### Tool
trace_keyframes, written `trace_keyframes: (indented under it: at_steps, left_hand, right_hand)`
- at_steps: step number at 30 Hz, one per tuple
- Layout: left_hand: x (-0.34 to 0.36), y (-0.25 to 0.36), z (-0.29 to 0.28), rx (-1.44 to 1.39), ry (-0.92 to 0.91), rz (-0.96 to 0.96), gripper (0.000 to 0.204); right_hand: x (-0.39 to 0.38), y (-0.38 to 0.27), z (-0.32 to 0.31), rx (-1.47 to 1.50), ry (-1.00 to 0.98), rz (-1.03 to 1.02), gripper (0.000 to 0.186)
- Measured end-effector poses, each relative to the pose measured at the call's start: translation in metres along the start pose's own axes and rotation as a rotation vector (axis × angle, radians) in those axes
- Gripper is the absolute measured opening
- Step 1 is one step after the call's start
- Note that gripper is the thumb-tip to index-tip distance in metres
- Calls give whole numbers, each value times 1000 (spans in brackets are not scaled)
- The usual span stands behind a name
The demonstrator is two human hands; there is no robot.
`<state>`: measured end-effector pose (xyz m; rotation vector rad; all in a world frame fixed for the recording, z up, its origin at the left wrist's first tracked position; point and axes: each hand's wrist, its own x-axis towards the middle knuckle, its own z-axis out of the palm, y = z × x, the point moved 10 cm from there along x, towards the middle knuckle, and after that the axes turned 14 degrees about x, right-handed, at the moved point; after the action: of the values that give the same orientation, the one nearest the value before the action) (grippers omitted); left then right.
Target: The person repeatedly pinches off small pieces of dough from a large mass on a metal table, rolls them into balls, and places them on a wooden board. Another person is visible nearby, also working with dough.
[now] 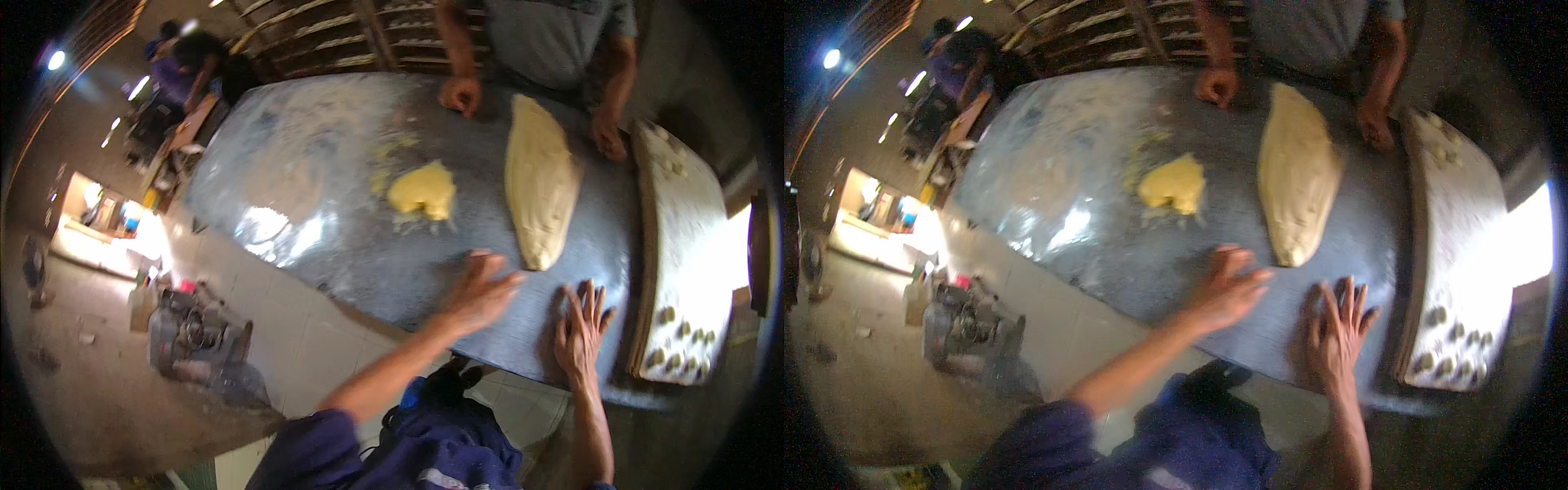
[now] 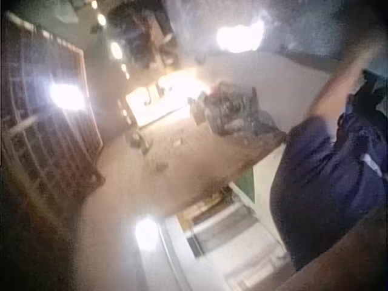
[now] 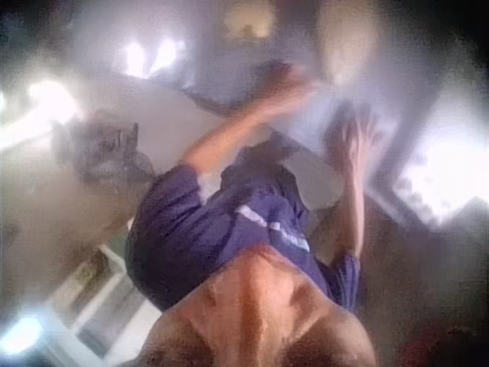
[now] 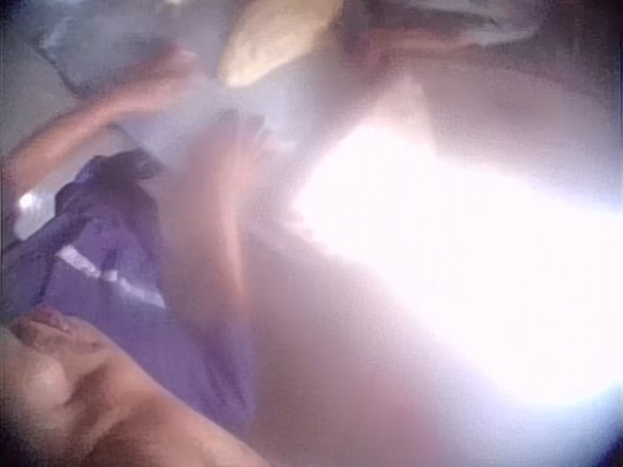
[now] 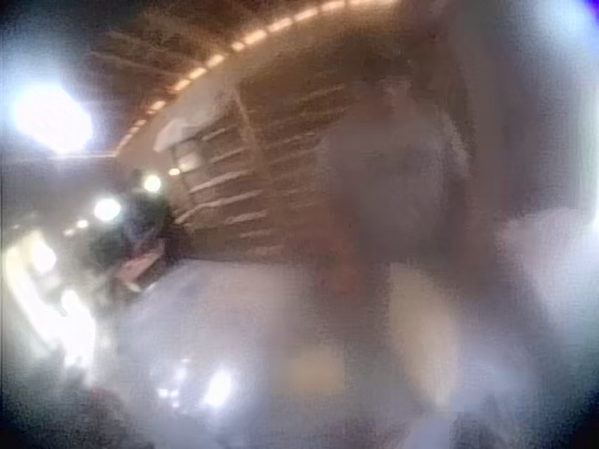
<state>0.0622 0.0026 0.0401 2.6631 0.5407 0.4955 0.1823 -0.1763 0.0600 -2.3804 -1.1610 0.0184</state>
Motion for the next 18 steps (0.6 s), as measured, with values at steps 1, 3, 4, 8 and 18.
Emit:
trace_keyframes:
  at_steps: [1, 3, 4, 8, 18]
  left_hand:
    - [13, 13, 11, 66, 12, 20, 20]
    - [-15, 38, 7, 211, 83, 105, 23]
    - [-28, 46, 7, 242, 49, 114, 24]
    - [-12, 0, -8, 293, -37, 113, 31]
    - [6, -14, 4, 279, -216, 91, 29]
  right_hand:
    - [10, -5, 9, 101, 39, 30, 44]
    - [-16, 4, 45, 505, -96, 15, 45]
    - [-30, 9, 52, 554, -162, 51, 45]
    - [-8, 3, 20, 135, -107, -135, 48]
    - [18, -3, 19, 91, -45, -165, 49]
